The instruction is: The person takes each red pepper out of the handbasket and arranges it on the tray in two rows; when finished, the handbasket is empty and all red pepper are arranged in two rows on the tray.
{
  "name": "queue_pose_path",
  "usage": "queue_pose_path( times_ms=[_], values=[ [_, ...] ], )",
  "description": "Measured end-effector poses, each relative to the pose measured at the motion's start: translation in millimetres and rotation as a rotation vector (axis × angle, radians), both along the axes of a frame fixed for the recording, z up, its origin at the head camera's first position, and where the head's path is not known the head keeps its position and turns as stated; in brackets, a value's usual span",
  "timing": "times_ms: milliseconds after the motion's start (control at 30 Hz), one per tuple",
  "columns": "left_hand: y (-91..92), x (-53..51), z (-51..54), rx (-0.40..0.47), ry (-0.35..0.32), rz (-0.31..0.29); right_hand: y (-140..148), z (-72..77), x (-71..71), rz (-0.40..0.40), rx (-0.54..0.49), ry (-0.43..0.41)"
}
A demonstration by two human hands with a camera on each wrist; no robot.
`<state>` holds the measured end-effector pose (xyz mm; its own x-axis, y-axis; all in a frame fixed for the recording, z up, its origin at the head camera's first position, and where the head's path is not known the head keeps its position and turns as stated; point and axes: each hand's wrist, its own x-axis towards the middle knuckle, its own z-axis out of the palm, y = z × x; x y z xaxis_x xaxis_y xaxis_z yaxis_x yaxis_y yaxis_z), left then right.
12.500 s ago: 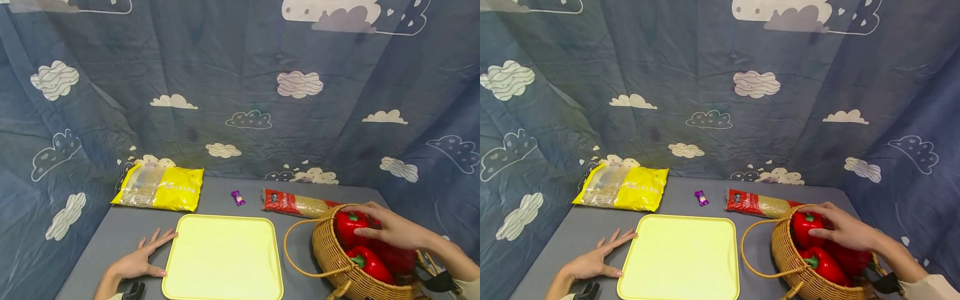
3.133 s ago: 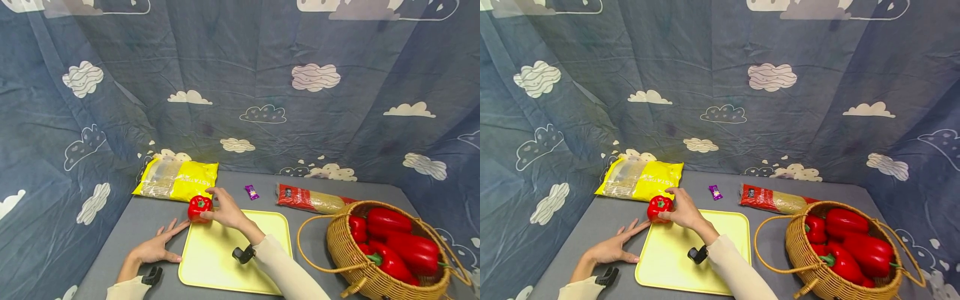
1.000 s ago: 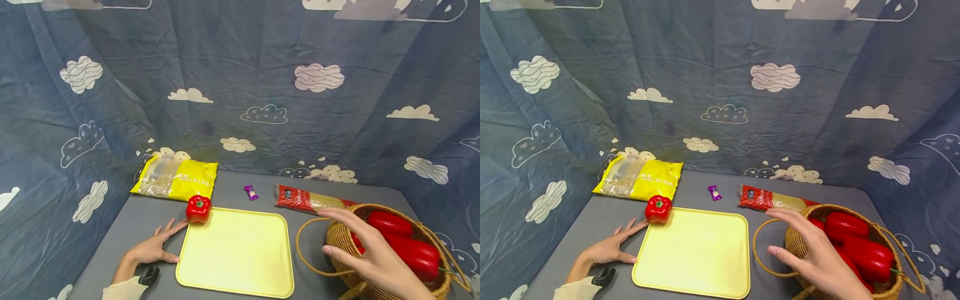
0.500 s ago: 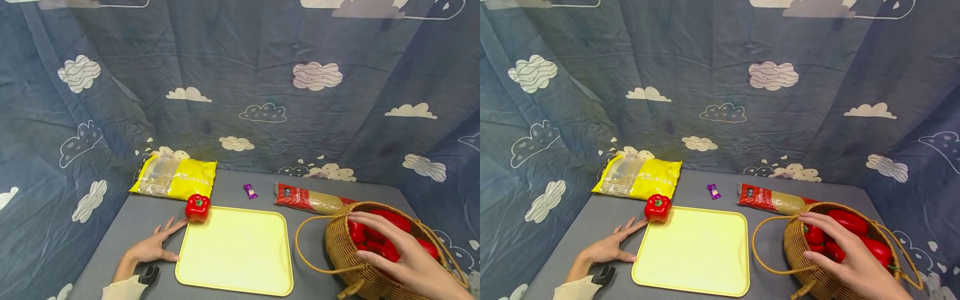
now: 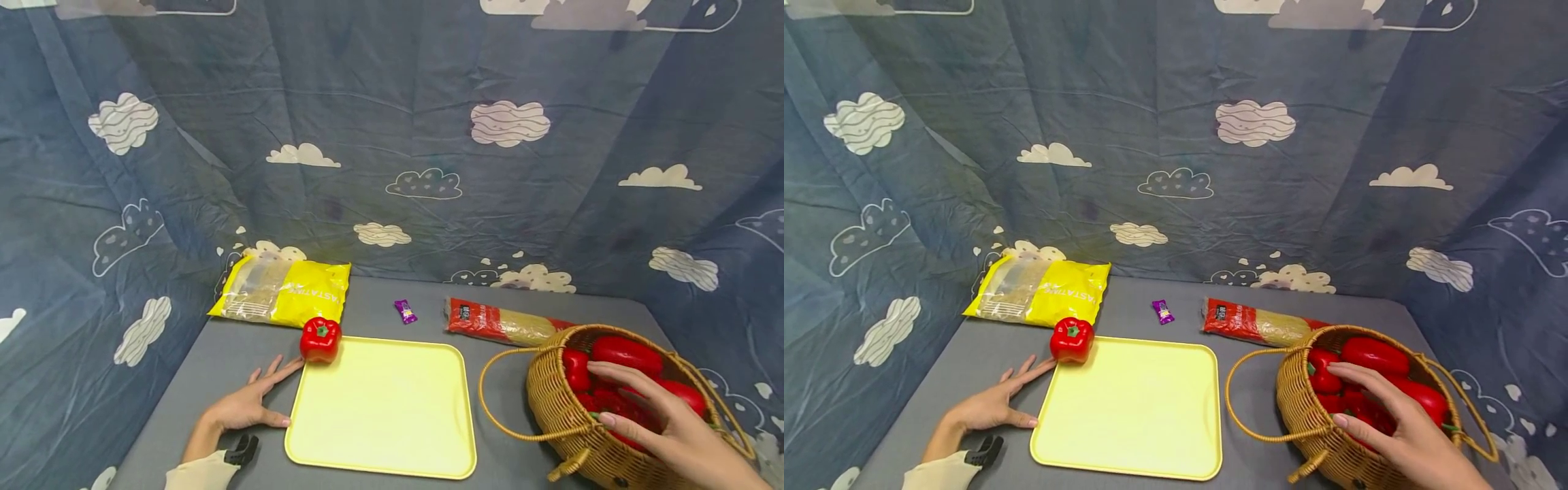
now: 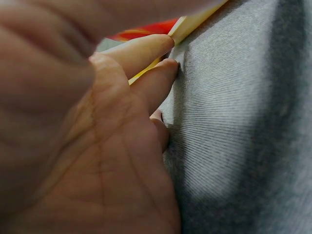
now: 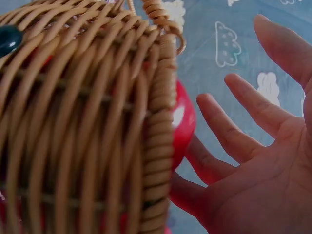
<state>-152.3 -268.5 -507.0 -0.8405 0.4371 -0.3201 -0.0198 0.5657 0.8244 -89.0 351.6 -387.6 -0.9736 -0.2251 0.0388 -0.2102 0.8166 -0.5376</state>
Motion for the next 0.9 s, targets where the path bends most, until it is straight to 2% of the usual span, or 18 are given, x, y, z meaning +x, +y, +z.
queue_pose_path(
  times_ms=[133, 333, 467, 633, 767, 900],
  values=[
    [-1.1, -0.2, 0.6, 0.004, 0.007, 0.008, 3.0, -5.9, -1.1, 0.012, -0.043, -0.012],
    [-0.2, -0.3, 1.0, 0.043, 0.023, -0.040, 10.6, -16.3, 3.3, 0.057, -0.081, -0.028],
    [1.0, -2.6, 1.6, 0.053, 0.037, -0.054, 13.8, -21.1, 3.5, 0.051, -0.041, -0.022],
    [1.6, -5.0, 3.2, 0.037, 0.038, -0.044, 13.4, -23.4, -1.3, 0.038, 0.020, -0.015],
    [0.1, -4.6, 2.4, 0.041, 0.052, -0.056, 12.1, -24.6, -4.1, 0.042, 0.030, -0.014],
    [-1.9, -2.5, -2.1, 0.040, 0.064, -0.051, 10.2, -26.2, -5.6, 0.040, 0.016, -0.051]
  ],
)
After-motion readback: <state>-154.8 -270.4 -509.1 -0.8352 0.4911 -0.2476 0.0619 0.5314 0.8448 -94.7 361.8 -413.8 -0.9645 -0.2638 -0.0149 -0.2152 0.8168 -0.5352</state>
